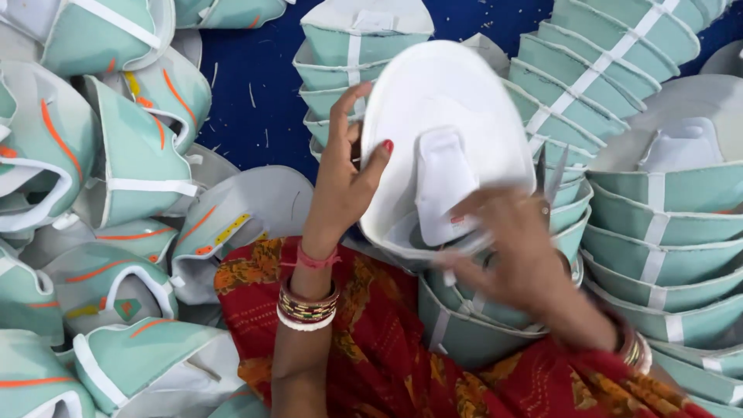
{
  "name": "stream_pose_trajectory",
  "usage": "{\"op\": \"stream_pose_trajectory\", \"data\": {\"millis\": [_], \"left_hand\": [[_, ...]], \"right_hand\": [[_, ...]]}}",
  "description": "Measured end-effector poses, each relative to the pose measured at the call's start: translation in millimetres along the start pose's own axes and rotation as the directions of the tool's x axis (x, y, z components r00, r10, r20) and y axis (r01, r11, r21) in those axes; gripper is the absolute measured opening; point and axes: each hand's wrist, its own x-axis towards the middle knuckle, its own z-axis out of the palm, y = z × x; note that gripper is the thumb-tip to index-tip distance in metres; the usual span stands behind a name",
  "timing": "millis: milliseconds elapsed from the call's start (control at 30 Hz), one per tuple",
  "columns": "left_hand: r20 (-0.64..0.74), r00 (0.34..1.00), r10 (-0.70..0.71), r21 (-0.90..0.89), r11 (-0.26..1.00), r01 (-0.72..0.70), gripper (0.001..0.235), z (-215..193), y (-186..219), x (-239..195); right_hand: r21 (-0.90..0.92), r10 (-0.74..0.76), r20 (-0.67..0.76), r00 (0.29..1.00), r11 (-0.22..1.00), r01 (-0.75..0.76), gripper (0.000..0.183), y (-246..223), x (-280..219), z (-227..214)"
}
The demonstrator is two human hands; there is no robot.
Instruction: Inspecting and stacking shoe uppers by fitting them onto lasts and trimming with scissors.
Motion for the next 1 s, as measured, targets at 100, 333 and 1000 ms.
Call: {"op": "stream_pose_trajectory", "data": {"millis": [100, 333, 1000], "left_hand": [[0.068, 0.97, 0.235, 0.071, 0.968, -0.239, 0.073, -9.1, -14.2, 6.3], [0.026, 0.991, 0.13, 0.004, 0.991, -0.13, 0.047, -41.5, -55.6, 12.4], [-0.474, 0.878, -0.073, -0.216, 0.976, -0.036, 0.038, -38.4, -34.0, 6.6]], "right_hand": [[0.009, -0.019, 0.384, 0.923, 1.0, 0.017, 0.064, -11.6, -5.0, 35.5], [0.659, 0.105, 0.321, 0.941, 0.689, -0.301, 0.048, 60.2, -71.8, 8.8], [0.906, 0.259, 0.245, 0.934, 0.281, -0.316, 0.062, 76.6, -70.6, -7.7]]}}
